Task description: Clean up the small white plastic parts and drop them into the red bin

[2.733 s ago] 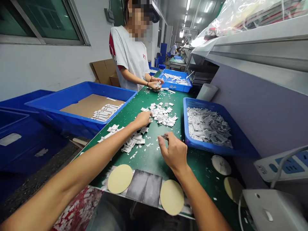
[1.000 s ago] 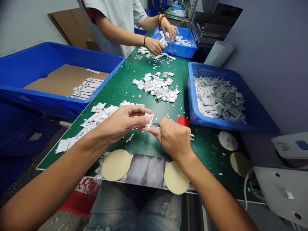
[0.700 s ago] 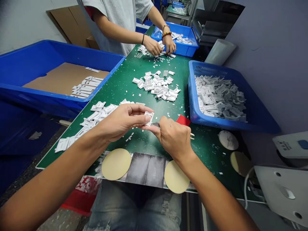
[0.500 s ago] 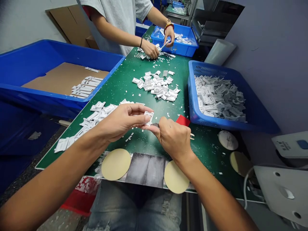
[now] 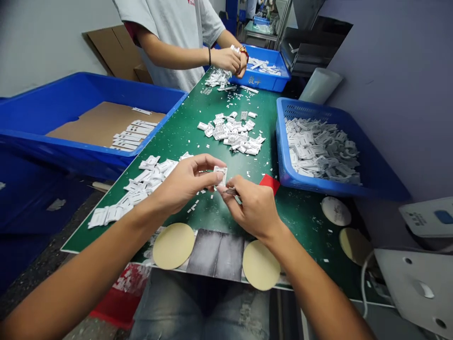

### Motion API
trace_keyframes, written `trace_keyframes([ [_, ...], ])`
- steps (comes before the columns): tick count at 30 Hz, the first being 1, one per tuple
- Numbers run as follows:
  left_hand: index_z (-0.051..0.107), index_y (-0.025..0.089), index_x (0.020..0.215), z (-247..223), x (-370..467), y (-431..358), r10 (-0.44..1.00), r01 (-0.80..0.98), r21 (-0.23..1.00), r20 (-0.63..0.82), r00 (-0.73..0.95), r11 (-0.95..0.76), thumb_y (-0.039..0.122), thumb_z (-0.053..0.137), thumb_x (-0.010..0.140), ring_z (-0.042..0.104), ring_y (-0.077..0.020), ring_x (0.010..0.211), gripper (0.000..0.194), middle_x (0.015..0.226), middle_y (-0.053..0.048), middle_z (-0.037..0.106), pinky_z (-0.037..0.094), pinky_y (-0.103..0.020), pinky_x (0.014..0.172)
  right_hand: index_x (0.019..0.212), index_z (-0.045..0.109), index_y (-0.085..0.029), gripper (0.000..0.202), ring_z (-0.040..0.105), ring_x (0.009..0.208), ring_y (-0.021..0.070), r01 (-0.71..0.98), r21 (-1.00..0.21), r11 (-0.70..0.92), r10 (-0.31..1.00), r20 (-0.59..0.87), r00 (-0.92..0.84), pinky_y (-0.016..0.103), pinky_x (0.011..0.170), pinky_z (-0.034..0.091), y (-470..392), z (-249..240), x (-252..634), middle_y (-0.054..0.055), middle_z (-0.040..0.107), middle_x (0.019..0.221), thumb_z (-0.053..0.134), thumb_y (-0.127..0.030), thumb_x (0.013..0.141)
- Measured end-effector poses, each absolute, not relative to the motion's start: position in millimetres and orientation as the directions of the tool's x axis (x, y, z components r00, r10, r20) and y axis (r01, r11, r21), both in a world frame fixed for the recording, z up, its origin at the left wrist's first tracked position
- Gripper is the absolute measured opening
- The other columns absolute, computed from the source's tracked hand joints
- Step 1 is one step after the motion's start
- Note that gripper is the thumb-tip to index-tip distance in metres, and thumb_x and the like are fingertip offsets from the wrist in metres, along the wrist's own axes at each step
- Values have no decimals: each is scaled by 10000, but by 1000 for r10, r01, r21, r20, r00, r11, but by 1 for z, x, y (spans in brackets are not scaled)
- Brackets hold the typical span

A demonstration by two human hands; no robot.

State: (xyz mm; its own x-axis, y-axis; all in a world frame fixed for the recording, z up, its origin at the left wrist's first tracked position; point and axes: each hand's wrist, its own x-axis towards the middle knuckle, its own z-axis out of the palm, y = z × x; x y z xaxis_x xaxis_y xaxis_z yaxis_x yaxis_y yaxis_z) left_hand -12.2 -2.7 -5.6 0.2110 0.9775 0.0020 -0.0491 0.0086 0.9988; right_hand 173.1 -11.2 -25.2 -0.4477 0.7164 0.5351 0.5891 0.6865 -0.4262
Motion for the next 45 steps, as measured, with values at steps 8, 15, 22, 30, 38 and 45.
trace_keyframes([
  [8,723,193,1037,-4,-9,-3,936,-277,960,59,346,41,387,716,803,587,-118,754,304,980,-75,696,443,-242,648,818,577,-189,327,328,534,87,331,-836,437,856,274,-438,240,520,273,-10,-15,177,-59,373,608,439,-439,979],
  [15,720,181,892,-4,-6,-5,937,-262,962,25,348,71,456,665,831,484,-80,617,287,776,-13,603,400,-219,576,934,601,-155,417,571,675,123,611,-416,674,723,541,-429,255,625,346,-16,-24,173,21,653,798,487,-557,932],
  [22,722,182,887,-2,-6,-7,910,-201,977,23,414,66,448,633,857,467,-73,614,282,821,-21,610,384,-209,562,849,609,-152,539,594,620,111,740,-158,654,664,590,-460,270,549,270,-14,-27,174,6,659,706,376,-628,948],
  [30,715,172,871,-1,-7,-6,900,-144,987,1,436,69,476,629,852,445,-69,571,317,737,-5,581,374,-216,551,754,583,-160,619,498,510,111,810,0,586,619,645,-448,288,508,178,-15,-27,173,-9,556,578,306,-685,931],
  [38,693,162,858,-1,-10,-7,894,-139,985,-33,448,106,475,634,852,419,-55,544,318,705,16,532,342,-213,541,705,560,-167,616,467,496,107,820,49,570,607,648,-461,288,515,162,-16,-28,171,-7,543,560,303,-679,932],
  [45,664,145,861,0,-11,-6,876,-152,975,-71,476,162,522,649,822,416,-54,535,379,776,-7,554,343,-207,525,709,559,-174,614,443,482,118,834,71,547,590,675,-444,291,509,151,-18,-27,170,-5,521,552,288,-678,932],
])
